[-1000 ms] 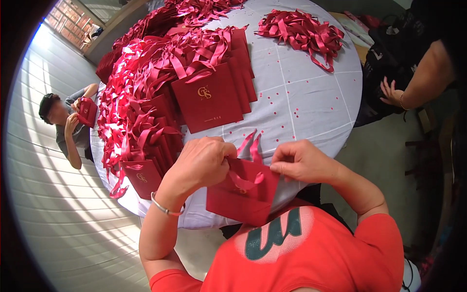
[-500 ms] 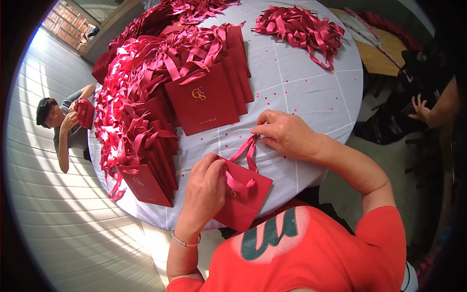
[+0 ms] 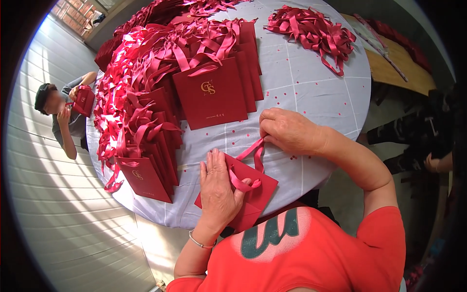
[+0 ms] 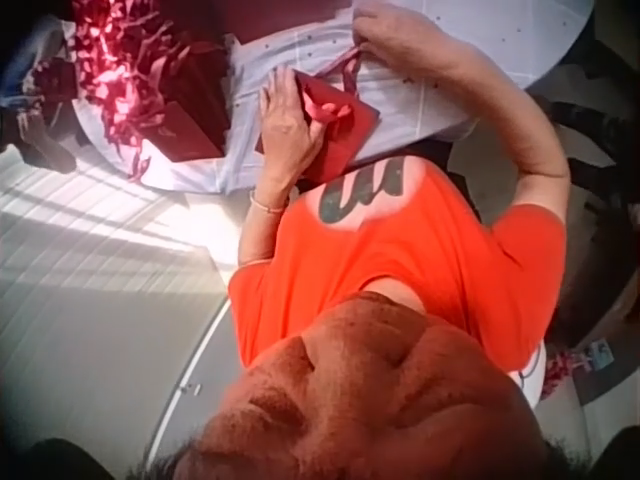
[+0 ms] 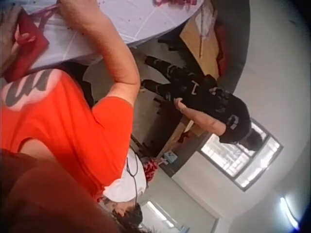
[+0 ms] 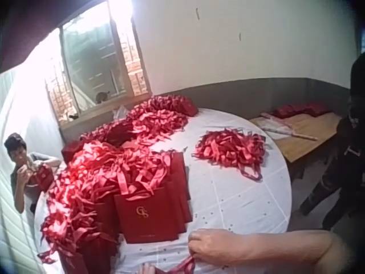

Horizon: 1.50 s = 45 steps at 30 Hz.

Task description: The person attaches ribbon handles to paper gift bags by threading ribbons through the holes in each bag and securing them by hand.

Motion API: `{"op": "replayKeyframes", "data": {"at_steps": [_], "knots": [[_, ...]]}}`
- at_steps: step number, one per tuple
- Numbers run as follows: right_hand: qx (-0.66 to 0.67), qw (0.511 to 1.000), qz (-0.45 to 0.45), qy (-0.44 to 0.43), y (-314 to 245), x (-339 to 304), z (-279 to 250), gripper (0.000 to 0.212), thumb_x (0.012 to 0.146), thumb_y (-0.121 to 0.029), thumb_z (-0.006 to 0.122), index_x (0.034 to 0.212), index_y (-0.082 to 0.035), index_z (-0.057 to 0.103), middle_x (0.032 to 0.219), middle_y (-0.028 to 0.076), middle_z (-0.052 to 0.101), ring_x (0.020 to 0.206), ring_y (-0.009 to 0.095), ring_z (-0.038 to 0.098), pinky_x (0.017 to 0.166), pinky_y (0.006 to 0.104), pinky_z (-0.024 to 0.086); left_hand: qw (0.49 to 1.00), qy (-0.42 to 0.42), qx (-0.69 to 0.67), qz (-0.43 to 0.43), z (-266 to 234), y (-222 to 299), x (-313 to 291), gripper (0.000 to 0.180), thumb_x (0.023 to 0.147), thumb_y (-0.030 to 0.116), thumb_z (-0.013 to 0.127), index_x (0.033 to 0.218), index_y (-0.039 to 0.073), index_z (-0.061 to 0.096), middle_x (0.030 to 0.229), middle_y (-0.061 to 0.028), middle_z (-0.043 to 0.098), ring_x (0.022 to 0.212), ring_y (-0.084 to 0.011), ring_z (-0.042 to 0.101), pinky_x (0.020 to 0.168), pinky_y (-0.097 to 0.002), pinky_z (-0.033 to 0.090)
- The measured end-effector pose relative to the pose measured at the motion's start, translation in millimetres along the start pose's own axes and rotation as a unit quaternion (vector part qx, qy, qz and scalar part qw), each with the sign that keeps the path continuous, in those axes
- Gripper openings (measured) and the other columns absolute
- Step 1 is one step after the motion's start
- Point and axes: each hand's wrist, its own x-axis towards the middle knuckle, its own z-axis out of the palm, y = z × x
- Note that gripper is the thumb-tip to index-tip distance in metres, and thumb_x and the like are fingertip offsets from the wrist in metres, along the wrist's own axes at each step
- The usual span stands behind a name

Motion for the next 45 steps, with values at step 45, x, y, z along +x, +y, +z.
{"op": "replayKeyframes", "data": {"at_steps": [45], "knots": [[0.375,0.884,0.251,-0.121,36.6,11.7,-40.4,0.014,0.088,-0.007,0.069,0.097,0.001,0.075,0.077,0.003,0.068,0.064,0.009,0.061,0.06,0.0245,0.051,0.999,0.002,0.017,0.043,-2.0,4.5,-3.3,0.087,0.081,0.024,0.07,0.148,-0.01,0.028,0.152,-0.0321,0.033,0.146,-0.0447,0.028,0.12,-0.0499,0.02]]}}
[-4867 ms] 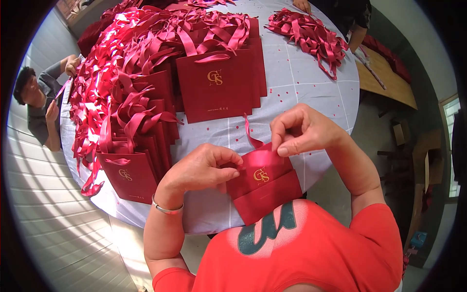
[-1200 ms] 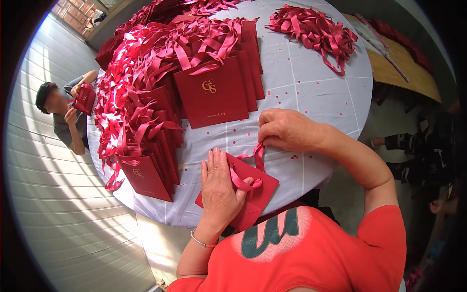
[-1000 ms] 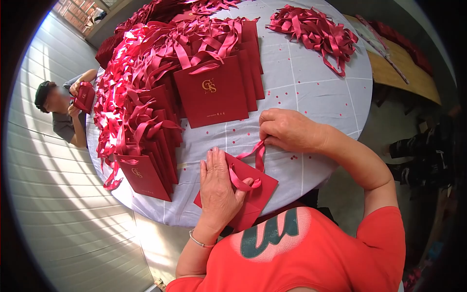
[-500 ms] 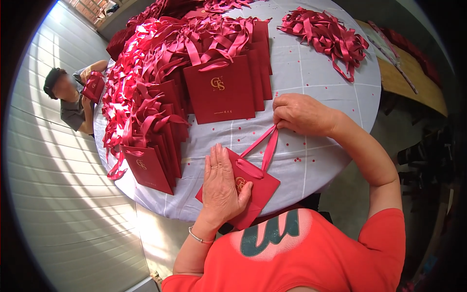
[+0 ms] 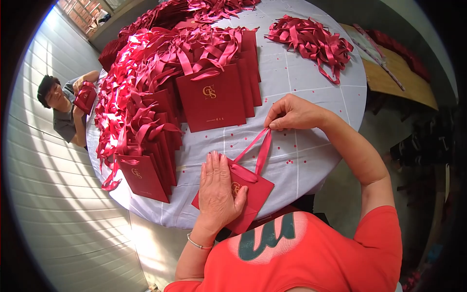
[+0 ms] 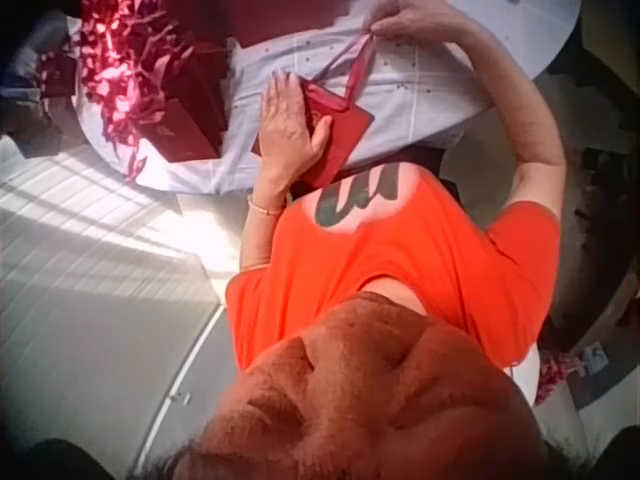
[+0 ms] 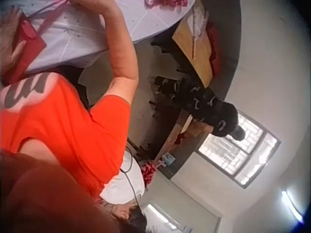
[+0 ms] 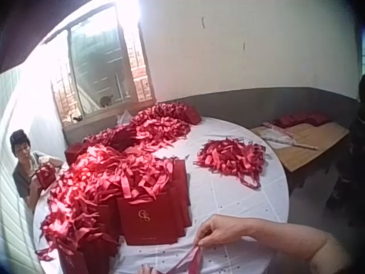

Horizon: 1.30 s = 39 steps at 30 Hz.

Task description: The person attaches ribbon handles to paper gift bags by threading ribbons through the holes in each bag and securing them by hand.

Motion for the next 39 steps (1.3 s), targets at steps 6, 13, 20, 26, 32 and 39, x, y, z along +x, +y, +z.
{"op": "replayKeyframes", "data": {"at_steps": [6,13,20,26,32,39], "knots": [[0.005,0.999,0.033,0.008,-5.1,5.0,2.0,0.014,0.087,-0.007,0.069,0.096,0.002,0.074,0.075,0.004,0.067,0.062,0.009,0.061,0.057,0.0239,0.05,1.0,0.002,0.002,0.002,0.4,0.0,-2.7,0.089,0.08,0.026,0.072,0.149,-0.011,0.027,0.151,-0.0324,0.033,0.144,-0.0451,0.03,0.12,-0.0515,0.02],[0.199,0.976,-0.072,-0.049,-46.1,-26.0,21.8,0.008,0.084,-0.003,0.072,0.088,0.003,0.068,0.074,0.008,0.067,0.057,0.011,0.06,0.052,0.0247,0.049,0.996,0.065,-0.059,0.011,-9.7,-3.0,-6.7,0.094,0.079,0.027,0.076,0.147,-0.014,0.025,0.15,-0.0339,0.033,0.144,-0.0461,0.031,0.119,-0.0543,0.019],[0.327,0.923,-0.197,-0.043,-118.0,-72.8,90.1,0.009,0.084,0.001,0.069,0.085,0.003,0.061,0.083,0.016,0.063,0.059,0.017,0.064,0.049,0.0285,0.055,0.99,-0.007,-0.118,0.079,-53.7,12.5,-12.1,0.12,0.076,0.061,0.073,0.155,-0.005,0.013,0.159,-0.0348,0.011,0.151,-0.047,0.006,0.117,-0.0616,-0.002],[0.427,0.856,-0.291,-0.01,-146.5,-74.1,125.1,0.011,0.094,-0.005,0.067,0.102,0.002,0.066,0.086,0.01,0.071,0.071,0.013,0.069,0.063,0.027,0.058,0.931,-0.094,-0.34,0.089,-86.9,45.7,-16.6,0.142,0.063,0.055,0.089,0.156,-0.004,0.0,0.16,-0.0317,0.006,0.152,-0.0441,0.002,0.118,-0.0572,0.001],[0.348,0.831,-0.425,0.088,-145.1,-74.8,132.5,0.011,0.093,0.001,0.067,0.103,0.003,0.064,0.09,0.008,0.07,0.077,0.01,0.067,0.068,0.0234,0.057,0.847,0.096,-0.522,-0.035,-60.9,37.2,-19.9,0.053,0.088,-0.005,0.061,0.139,-0.006,0.046,0.12,-0.0106,0.063,0.105,-0.0137,0.06,0.091,-0.0277,0.048],[-0.193,0.806,-0.462,0.315,-134.8,-59.6,94.1,0.009,0.08,0.003,0.074,0.088,0.002,0.07,0.075,0.007,0.069,0.066,0.007,0.064,0.056,0.0217,0.05,0.703,-0.061,-0.689,-0.167,-50.0,5.7,-6.5,0.035,0.093,0.002,0.062,0.124,-0.007,0.05,0.118,-0.0094,0.064,0.107,-0.0139,0.06,0.093,-0.0297,0.049]]}}
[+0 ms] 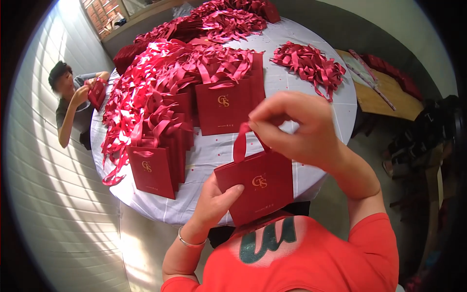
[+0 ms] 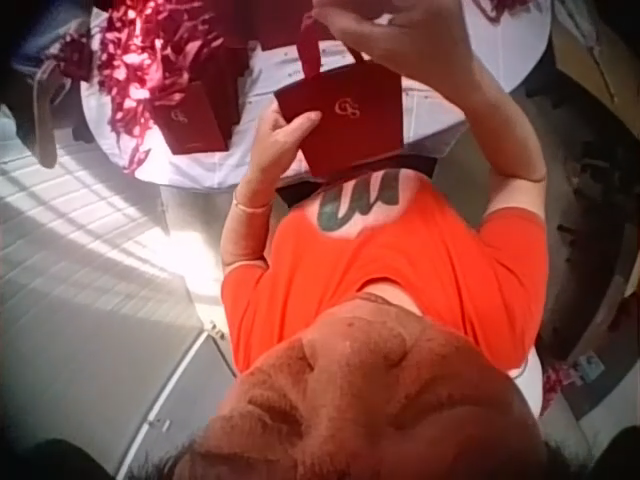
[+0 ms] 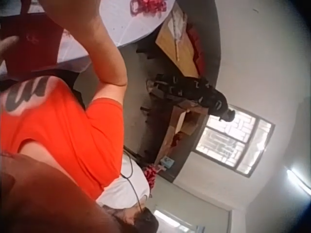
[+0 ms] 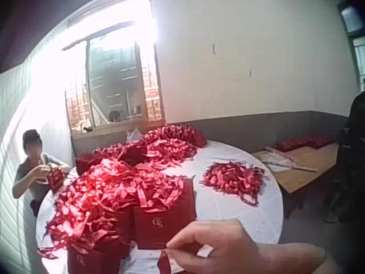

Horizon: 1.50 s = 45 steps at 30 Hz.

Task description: The person attaches ribbon handles to paper gift bags by threading ribbons through the holes in each bag and securing them by hand.

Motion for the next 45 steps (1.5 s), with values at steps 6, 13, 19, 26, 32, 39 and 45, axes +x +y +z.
{"op": "replayKeyframes", "data": {"at_steps": [6,13,19,26,32,39,45], "knots": [[-0.165,0.958,0.215,-0.092,112.2,-14.6,-12.0,0.024,0.083,-0.015,0.076,0.097,0.002,0.068,0.072,0.01,0.069,0.062,0.016,0.065,0.06,0.0307,0.052,0.781,0.101,0.615,0.047,-16.2,0.9,18.1,0.05,0.085,0.023,0.074,0.119,-0.005,0.051,0.067,-0.0173,0.064,0.06,-0.0371,0.065,0.054,-0.0425,0.05],[-0.448,0.864,0.226,0.032,229.0,-90.3,-95.1,0.03,0.078,-0.03,0.077,0.096,-0.007,0.072,0.102,0.016,0.064,0.099,0.034,0.062,0.087,0.0438,0.051,0.748,0.054,0.66,0.054,-13.4,35.3,21.4,0.035,0.083,0.025,0.076,0.103,-0.001,0.062,0.072,-0.0129,0.067,0.063,-0.0328,0.067,0.056,-0.0403,0.051],[-0.554,0.784,0.28,-0.034,265.0,-106.7,-125.5,0.02,0.083,-0.023,0.073,0.09,-0.005,0.072,0.093,0.015,0.064,0.095,0.036,0.06,0.084,0.0459,0.05,0.75,-0.015,0.651,0.116,3.4,42.3,60.2,0.032,0.084,0.024,0.074,0.103,0.0,0.063,0.083,-0.0186,0.069,0.07,-0.0362,0.068,0.061,-0.0439,0.053],[-0.249,0.933,0.26,0.003,180.1,-93.5,-53.9,0.018,0.091,-0.018,0.065,0.085,-0.002,0.065,0.084,0.016,0.064,0.084,0.035,0.062,0.076,0.0439,0.048,0.898,-0.034,0.417,0.136,-6.7,7.7,86.3,0.021,0.092,0.013,0.068,0.106,-0.003,0.064,0.084,-0.0127,0.072,0.076,-0.0222,0.072,0.067,-0.0312,0.057],[-0.127,0.984,0.032,-0.116,93.2,-85.6,16.8,0.017,0.078,-0.002,0.074,0.092,-0.005,0.066,0.078,0.008,0.065,0.069,0.027,0.063,0.062,0.0362,0.05,0.989,-0.085,-0.021,-0.118,-5.8,-6.8,92.2,0.027,0.106,0.017,0.046,0.12,-0.005,0.056,0.112,-0.0143,0.066,0.099,-0.0215,0.068,0.077,-0.0339,0.061],[-0.105,0.979,0.004,-0.174,71.2,-76.9,23.9,0.018,0.076,-0.004,0.076,0.091,-0.006,0.066,0.075,0.007,0.065,0.062,0.024,0.062,0.054,0.0348,0.047,0.989,-0.026,-0.106,-0.095,-6.0,-5.9,85.2,0.023,0.105,0.018,0.052,0.112,-0.001,0.064,0.104,-0.0055,0.068,0.093,-0.0101,0.067,0.068,-0.0232,0.06],[-0.023,0.966,0.111,-0.233,70.2,-80.0,5.9,0.013,0.078,-0.001,0.075,0.087,-0.003,0.067,0.077,0.01,0.066,0.064,0.024,0.064,0.058,0.0327,0.05,0.995,-0.013,-0.09,-0.031,-11.2,4.8,87.4,0.022,0.105,0.017,0.052,0.115,0.001,0.061,0.114,-0.014,0.069,0.095,-0.0158,0.069,0.071,-0.0271,0.062]]}}
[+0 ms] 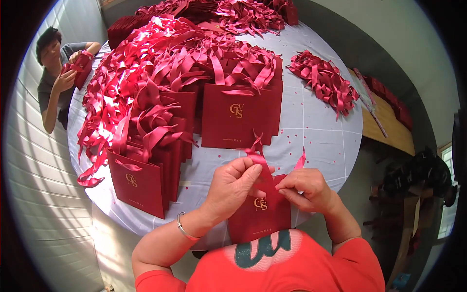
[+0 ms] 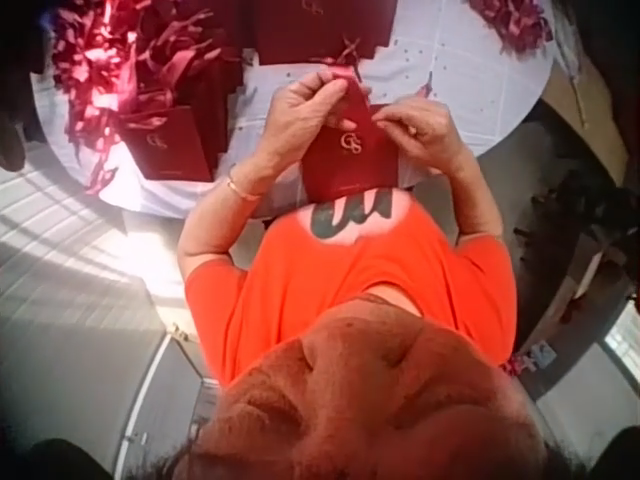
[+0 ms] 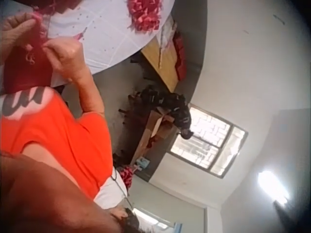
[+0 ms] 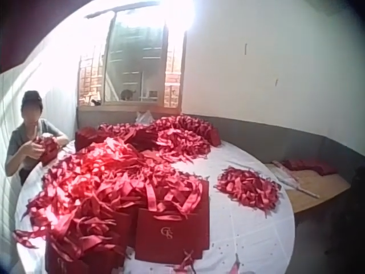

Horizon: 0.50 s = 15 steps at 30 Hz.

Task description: The person attaches ribbon handles to paper gift bags by threading ribbons through the holes in each bag and securing them by hand.

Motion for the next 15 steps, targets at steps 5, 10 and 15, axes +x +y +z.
{"op": "replayKeyframes", "data": {"at_steps": [5,10,15], "knots": [[0.137,0.985,0.085,0.066,1.8,10.2,3.2,0.016,0.081,-0.006,0.077,0.092,0.0,0.067,0.089,0.008,0.065,0.076,0.016,0.06,0.068,0.0292,0.048,0.999,-0.004,0.019,0.032,2.1,-5.5,0.3,0.019,0.103,0.015,0.054,0.111,0.001,0.063,0.103,-0.0075,0.068,0.087,-0.0103,0.066,0.069,-0.0244,0.061],[0.167,0.961,0.201,0.089,-3.0,37.9,13.1,0.021,0.094,-0.021,0.066,0.092,0.0,0.065,0.089,0.007,0.062,0.082,0.014,0.059,0.075,0.0282,0.047,0.989,0.04,0.112,0.085,2.4,-11.3,-2.4,0.013,0.099,0.01,0.061,0.1,-0.002,0.066,0.082,-0.0024,0.064,0.07,-0.0058,0.058,0.062,-0.0224,0.055],[0.274,0.918,0.28,0.067,10.4,42.5,15.9,0.029,0.097,-0.029,0.067,0.092,0.0,0.067,0.087,0.0,0.061,0.078,0.005,0.056,0.068,0.0247,0.046,0.926,0.014,0.311,0.212,1.0,-18.0,-2.1,0.01,0.091,0.006,0.068,0.096,-0.002,0.067,0.075,-0.0117,0.061,0.06,-0.0106,0.054,0.054,-0.0289,0.045]]}}
